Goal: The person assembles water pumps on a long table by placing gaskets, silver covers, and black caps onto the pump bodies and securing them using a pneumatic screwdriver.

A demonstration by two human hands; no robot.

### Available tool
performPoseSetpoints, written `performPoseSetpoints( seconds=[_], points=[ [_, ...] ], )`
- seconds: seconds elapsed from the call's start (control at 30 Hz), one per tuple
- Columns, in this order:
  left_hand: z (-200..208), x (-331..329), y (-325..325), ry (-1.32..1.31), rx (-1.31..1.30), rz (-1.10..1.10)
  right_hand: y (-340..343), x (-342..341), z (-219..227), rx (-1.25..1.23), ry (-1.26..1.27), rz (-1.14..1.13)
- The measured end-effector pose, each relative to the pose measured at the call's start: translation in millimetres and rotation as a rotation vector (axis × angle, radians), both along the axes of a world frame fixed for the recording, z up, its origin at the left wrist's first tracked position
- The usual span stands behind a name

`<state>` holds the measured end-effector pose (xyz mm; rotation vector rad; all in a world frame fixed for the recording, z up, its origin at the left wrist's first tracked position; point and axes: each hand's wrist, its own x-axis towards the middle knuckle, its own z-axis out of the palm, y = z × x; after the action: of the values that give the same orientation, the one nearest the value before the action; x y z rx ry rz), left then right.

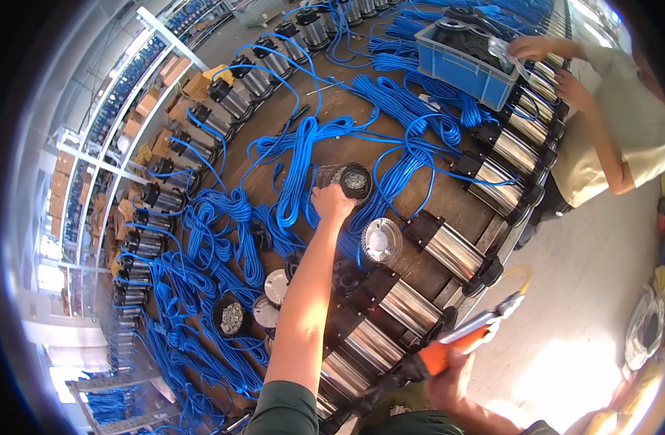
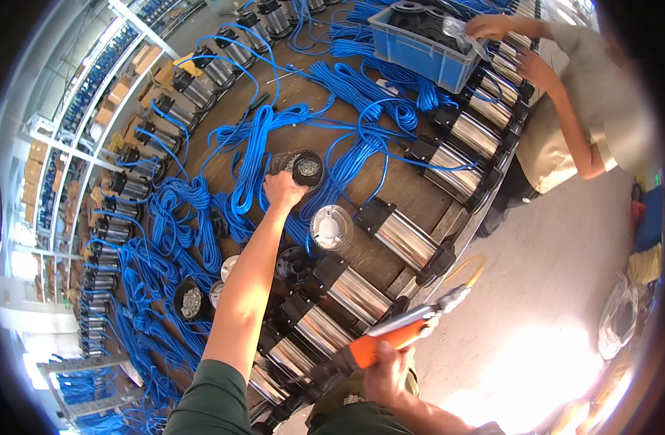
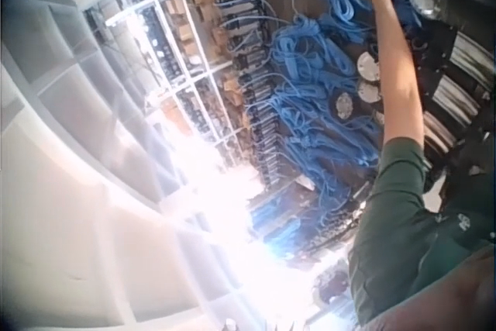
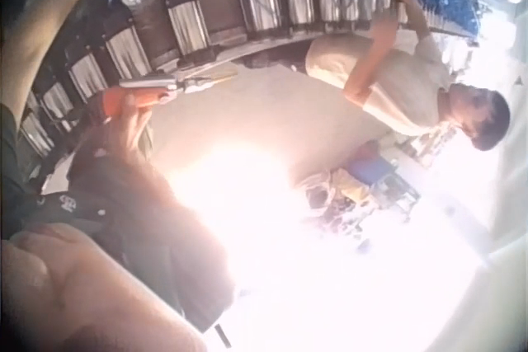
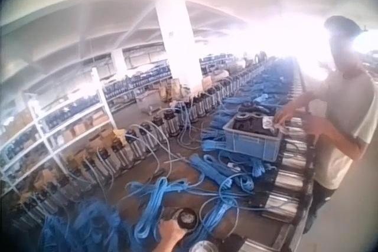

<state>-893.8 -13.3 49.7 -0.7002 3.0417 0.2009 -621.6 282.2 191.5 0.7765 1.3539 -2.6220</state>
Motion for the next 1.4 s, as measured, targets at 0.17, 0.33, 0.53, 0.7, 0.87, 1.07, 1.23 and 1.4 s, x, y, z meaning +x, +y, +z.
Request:
performPoseSetpoints(
  seconds=[0.17, 0.33, 0.53, 0.7, 0.87, 1.07, 1.23, 1.4],
  points=[
    [-12, -15, -17, 0.025, 0.107, -0.034, 48, -86, 28, -0.633, 0.087, 0.105],
    [-27, -15, -49, 0.130, 0.110, -0.016, 85, -104, -11, -0.716, 0.223, -0.003],
    [-15, -13, -58, 0.251, 1.353, 0.571, 99, -87, -21, -0.490, 0.151, -0.006],
    [-22, -3, -73, 0.344, 1.708, 0.704, 106, -77, -26, -0.425, 0.051, -0.017],
    [-21, 0, -70, 0.421, 1.802, 0.723, 113, -69, -31, -0.438, 0.011, -0.025],
    [-26, -3, -72, 0.313, 1.873, 0.732, 116, -60, -32, -0.381, 0.032, -0.020],
    [-30, -5, -63, 0.111, 1.176, 0.310, 124, -53, -37, -0.372, 0.012, 0.002],
    [1, -17, -18, -0.222, 0.112, 0.014, 128, -45, -38, -0.340, -0.041, -0.038]
  ],
)
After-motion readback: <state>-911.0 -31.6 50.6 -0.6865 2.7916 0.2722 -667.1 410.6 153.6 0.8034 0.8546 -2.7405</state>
